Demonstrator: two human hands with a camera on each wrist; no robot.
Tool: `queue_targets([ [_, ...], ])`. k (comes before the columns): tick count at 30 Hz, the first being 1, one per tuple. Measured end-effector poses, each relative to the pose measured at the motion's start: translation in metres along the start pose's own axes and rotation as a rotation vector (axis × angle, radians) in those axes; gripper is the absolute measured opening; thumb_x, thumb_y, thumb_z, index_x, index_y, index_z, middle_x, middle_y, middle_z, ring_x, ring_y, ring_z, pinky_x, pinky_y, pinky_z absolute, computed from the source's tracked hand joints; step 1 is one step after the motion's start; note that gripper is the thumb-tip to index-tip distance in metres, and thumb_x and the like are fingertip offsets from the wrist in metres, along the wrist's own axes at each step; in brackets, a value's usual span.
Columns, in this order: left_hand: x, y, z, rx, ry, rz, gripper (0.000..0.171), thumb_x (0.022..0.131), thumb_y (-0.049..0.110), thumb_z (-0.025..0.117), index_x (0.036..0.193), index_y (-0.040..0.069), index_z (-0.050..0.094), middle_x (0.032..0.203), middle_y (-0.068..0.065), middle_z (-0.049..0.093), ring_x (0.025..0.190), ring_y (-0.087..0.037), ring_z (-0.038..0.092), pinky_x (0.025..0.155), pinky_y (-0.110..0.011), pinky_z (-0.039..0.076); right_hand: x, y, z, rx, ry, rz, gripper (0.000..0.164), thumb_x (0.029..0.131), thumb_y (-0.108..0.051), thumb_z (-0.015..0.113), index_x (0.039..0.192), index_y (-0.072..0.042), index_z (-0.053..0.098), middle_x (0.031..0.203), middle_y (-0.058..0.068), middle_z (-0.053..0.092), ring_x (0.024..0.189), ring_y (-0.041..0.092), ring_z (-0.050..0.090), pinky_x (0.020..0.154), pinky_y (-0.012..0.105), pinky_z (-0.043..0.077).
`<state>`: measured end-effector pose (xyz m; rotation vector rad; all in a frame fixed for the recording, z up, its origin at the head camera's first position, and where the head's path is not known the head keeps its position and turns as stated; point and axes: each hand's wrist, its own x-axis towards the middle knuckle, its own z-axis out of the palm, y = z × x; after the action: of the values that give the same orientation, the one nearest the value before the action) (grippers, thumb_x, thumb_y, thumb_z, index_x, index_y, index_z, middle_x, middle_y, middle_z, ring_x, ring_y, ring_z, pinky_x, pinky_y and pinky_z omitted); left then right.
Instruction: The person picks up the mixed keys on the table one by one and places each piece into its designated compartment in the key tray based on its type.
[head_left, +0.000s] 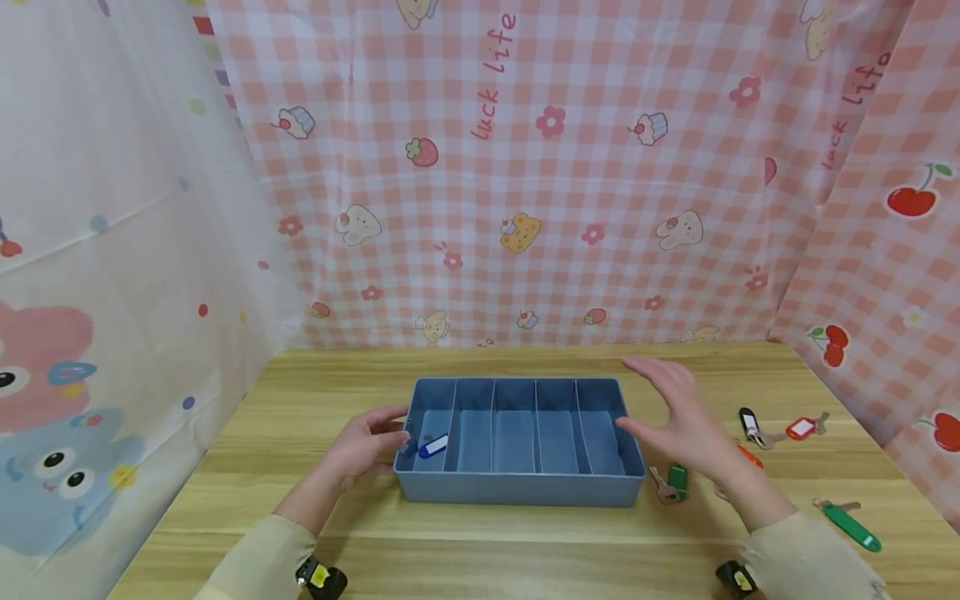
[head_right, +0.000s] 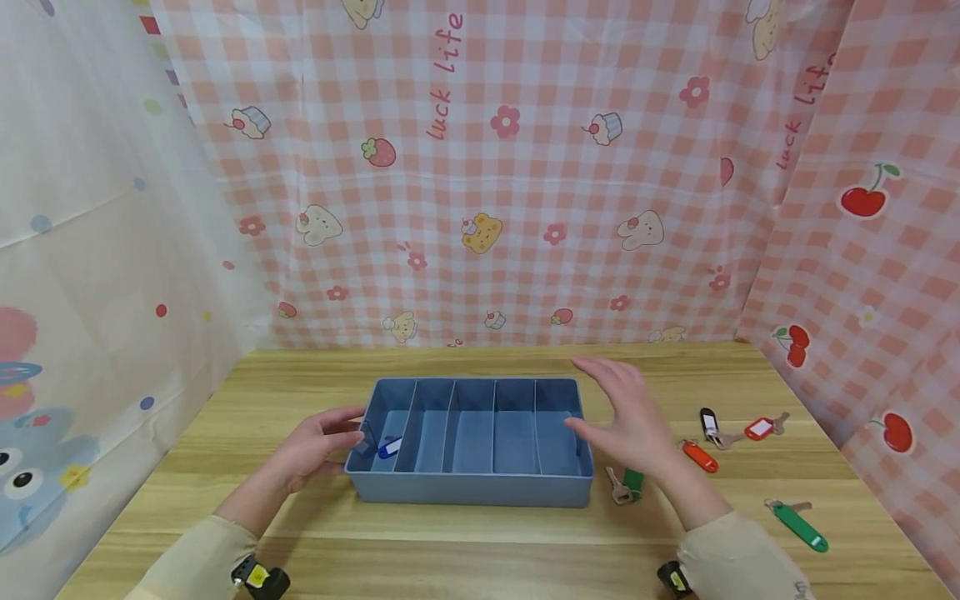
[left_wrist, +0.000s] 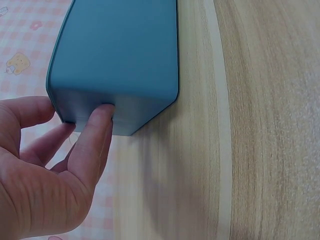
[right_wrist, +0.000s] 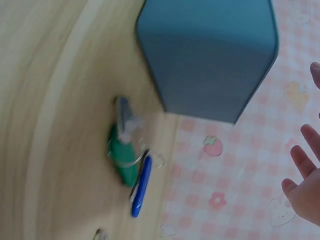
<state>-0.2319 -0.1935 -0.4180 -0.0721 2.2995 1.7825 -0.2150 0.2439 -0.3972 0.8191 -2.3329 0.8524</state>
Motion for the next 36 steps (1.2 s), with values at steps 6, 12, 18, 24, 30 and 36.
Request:
queue_targets([
  [6,0.0,0.001,0.002,-0.007,0.0,-0.003,0.049,0.095,0.002,0.061,0.143,0.001,0.05,0.129,-0.025,0.052,0.112,-0.037,0.055,0.079,-0.051,0.058,-0.008,0.016,-0.007,-0.018,0.006,-0.004,0.085,0.068,-0.004,0.088,0.143,-0.009,0.05,0.136,0.016,0.054,0.121,0.036,0.045,0.095,0.058,0.034],
  [12,-0.001,0.001,0.001,0.006,0.008,-0.004,0.049,0.094,0.002,0.061,0.142,0.001,0.051,0.129,-0.024,0.053,0.113,-0.038,0.055,0.078,-0.051,0.058,-0.017,0.03,-0.008,-0.01,-0.009,0.042,0.082,0.069,-0.004,0.088,0.142,-0.007,0.051,0.136,0.018,0.054,0.122,0.041,0.045,0.093,0.063,0.035],
  [18,-0.002,0.001,0.0,0.013,0.006,0.001,0.049,0.094,0.002,0.062,0.142,0.0,0.051,0.13,-0.025,0.053,0.114,-0.038,0.055,0.079,-0.051,0.058,-0.024,0.04,-0.008,0.024,-0.074,0.125,0.078,0.075,-0.01,0.086,0.143,-0.006,0.049,0.139,0.021,0.051,0.124,0.046,0.042,0.093,0.07,0.034],
  [24,-0.004,0.002,0.0,0.024,0.0,0.005,0.049,0.095,0.003,0.062,0.143,0.001,0.05,0.131,-0.025,0.052,0.114,-0.037,0.055,0.08,-0.052,0.057,-0.028,0.048,-0.01,0.037,-0.138,0.194,0.076,0.079,-0.016,0.084,0.144,-0.003,0.046,0.139,0.023,0.05,0.125,0.049,0.042,0.092,0.072,0.035],
  [30,-0.003,0.001,0.0,0.013,0.002,-0.003,0.049,0.095,0.002,0.061,0.143,0.001,0.05,0.13,-0.024,0.052,0.113,-0.037,0.055,0.08,-0.051,0.057,-0.033,0.056,-0.01,0.035,-0.191,0.227,0.075,0.08,-0.019,0.084,0.142,0.001,0.047,0.138,0.025,0.052,0.124,0.049,0.044,0.095,0.07,0.035],
  [36,-0.002,0.001,0.0,0.009,0.001,0.002,0.049,0.095,0.002,0.061,0.143,0.0,0.05,0.13,-0.025,0.052,0.113,-0.038,0.055,0.079,-0.051,0.058,-0.036,0.061,-0.01,0.027,-0.239,0.262,0.076,0.082,-0.024,0.083,0.144,0.0,0.045,0.14,0.024,0.051,0.126,0.048,0.042,0.096,0.07,0.035],
])
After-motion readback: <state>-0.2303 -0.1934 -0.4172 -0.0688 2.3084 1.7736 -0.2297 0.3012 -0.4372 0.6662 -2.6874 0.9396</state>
